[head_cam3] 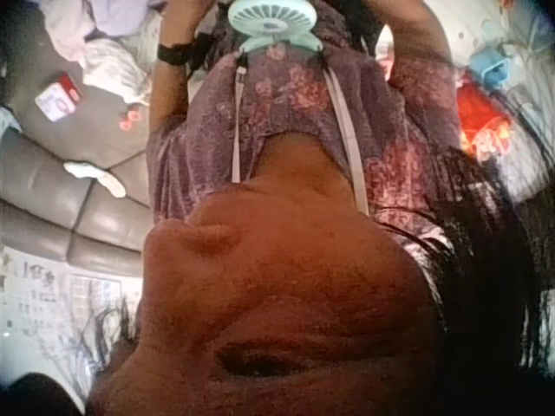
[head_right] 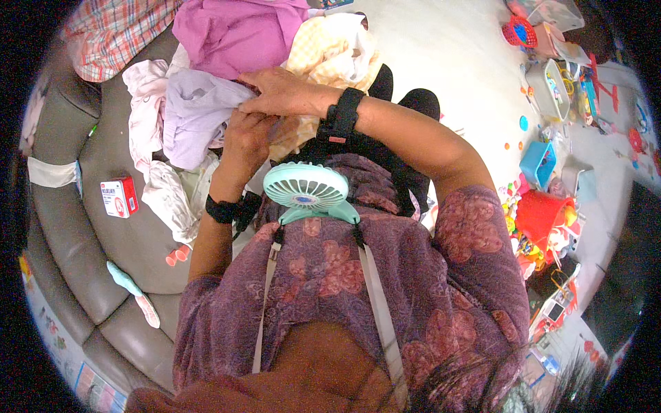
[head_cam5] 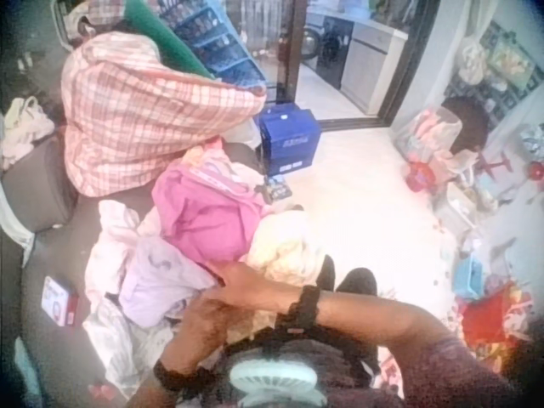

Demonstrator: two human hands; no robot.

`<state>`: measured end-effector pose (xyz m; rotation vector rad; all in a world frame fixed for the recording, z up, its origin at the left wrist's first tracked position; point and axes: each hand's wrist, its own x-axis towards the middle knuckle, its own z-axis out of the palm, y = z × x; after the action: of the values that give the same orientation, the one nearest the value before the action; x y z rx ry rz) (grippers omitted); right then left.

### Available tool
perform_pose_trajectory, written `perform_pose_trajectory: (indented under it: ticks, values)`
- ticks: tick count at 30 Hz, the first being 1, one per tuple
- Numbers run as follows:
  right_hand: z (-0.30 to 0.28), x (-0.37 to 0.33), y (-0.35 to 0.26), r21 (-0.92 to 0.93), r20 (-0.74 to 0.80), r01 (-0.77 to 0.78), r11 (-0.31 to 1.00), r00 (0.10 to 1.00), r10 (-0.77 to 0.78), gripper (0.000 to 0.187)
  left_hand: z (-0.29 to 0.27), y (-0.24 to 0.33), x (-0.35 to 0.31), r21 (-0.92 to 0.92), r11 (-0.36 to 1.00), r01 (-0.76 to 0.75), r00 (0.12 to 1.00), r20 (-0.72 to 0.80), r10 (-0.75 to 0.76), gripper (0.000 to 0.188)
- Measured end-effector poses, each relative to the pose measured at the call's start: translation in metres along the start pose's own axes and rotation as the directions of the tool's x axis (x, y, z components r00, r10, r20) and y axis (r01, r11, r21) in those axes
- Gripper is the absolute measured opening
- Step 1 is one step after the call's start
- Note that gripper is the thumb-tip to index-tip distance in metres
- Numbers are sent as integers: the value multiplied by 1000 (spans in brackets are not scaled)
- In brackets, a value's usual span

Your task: The person sorts through a pile of clothes on a couch, picking up items one by one and placing them into a stack in their arms.

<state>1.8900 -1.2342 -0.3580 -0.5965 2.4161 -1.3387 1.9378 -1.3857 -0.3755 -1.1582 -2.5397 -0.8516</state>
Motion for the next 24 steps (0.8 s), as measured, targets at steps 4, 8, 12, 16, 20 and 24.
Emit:
perform_pose_trajectory:
  ticks: [4,8,12,16,20,24]
  values:
    - [7,6,20,166,-61,-26,986,997,37,46,-7,2,-3,-78,997,17,1000,-8,-18,19]
    - [8,5,26,173,-85,2,985,996,13,41,-10,-12,-16,-97,994,46,946,-314,-74,28]
    - [0,1,31,210,-92,-8,978,995,28,36,-31,-25,-17,379,856,351,870,-470,-149,55]
    - [8,-1,10,300,3,70,951,997,-74,32,-47,-63,-41,365,715,597,785,-448,-427,75]
    - [6,-6,-8,230,119,294,928,938,-326,33,-52,-97,-75,-104,850,516,757,-409,-510,44]
    - [-4,-14,1,182,46,93,979,994,-103,37,-66,-83,-53,-432,627,648,518,-354,-779,20]
